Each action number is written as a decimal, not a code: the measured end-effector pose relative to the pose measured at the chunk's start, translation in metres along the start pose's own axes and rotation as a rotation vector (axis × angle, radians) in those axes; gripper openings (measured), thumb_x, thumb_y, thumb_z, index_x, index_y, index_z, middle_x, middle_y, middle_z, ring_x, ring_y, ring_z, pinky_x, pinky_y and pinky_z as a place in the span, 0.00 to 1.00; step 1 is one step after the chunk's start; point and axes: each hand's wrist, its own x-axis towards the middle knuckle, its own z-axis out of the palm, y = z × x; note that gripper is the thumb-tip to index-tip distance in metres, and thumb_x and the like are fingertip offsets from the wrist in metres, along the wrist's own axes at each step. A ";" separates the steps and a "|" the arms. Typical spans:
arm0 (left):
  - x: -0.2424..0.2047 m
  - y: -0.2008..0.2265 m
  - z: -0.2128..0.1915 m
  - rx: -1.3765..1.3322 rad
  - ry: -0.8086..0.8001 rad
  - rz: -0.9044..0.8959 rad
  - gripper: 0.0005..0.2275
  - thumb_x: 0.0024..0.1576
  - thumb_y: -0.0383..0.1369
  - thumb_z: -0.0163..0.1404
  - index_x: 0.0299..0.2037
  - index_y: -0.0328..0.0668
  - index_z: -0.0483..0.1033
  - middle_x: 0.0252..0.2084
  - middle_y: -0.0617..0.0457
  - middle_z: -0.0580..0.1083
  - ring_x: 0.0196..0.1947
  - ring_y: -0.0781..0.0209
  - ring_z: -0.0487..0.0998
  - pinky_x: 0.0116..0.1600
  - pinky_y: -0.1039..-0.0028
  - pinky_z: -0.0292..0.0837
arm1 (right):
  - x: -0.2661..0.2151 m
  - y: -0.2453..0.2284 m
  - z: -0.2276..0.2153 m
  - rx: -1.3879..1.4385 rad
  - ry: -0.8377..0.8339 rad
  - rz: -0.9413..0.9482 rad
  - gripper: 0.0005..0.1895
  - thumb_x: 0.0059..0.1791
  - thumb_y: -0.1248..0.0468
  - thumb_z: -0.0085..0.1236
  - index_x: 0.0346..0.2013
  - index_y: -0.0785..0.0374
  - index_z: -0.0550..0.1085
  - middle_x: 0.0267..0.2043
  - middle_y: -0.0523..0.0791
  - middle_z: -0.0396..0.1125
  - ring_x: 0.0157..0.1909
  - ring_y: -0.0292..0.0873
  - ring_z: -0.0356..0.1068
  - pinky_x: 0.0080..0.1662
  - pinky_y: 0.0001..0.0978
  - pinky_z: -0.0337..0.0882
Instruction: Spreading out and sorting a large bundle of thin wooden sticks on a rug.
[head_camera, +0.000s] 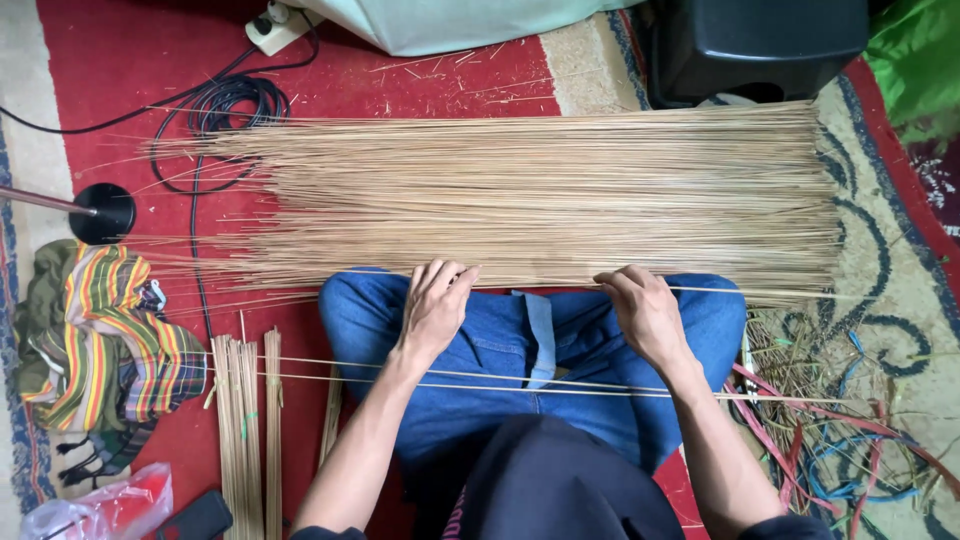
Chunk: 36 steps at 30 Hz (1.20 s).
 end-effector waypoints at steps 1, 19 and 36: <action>-0.006 0.003 -0.011 0.000 -0.001 -0.004 0.06 0.64 0.31 0.49 0.47 0.50 0.79 0.37 0.56 0.70 0.41 0.58 0.73 0.48 0.68 0.68 | -0.010 -0.005 -0.003 0.001 -0.003 -0.002 0.07 0.57 0.55 0.51 0.41 0.48 0.77 0.34 0.39 0.67 0.43 0.46 0.73 0.46 0.36 0.71; -0.099 0.046 -0.052 -0.172 -0.127 -0.141 0.05 0.63 0.37 0.53 0.40 0.52 0.81 0.36 0.58 0.74 0.44 0.59 0.78 0.50 0.67 0.71 | -0.112 -0.051 0.003 0.056 -0.142 0.036 0.06 0.53 0.57 0.54 0.41 0.47 0.79 0.32 0.39 0.68 0.38 0.45 0.71 0.41 0.35 0.70; -0.093 0.040 -0.051 -0.219 -0.304 -0.071 0.05 0.59 0.37 0.56 0.38 0.50 0.83 0.36 0.56 0.77 0.44 0.58 0.77 0.53 0.64 0.70 | -0.108 -0.052 0.004 0.192 -0.260 0.077 0.10 0.48 0.57 0.62 0.44 0.51 0.79 0.36 0.43 0.72 0.45 0.49 0.75 0.48 0.41 0.71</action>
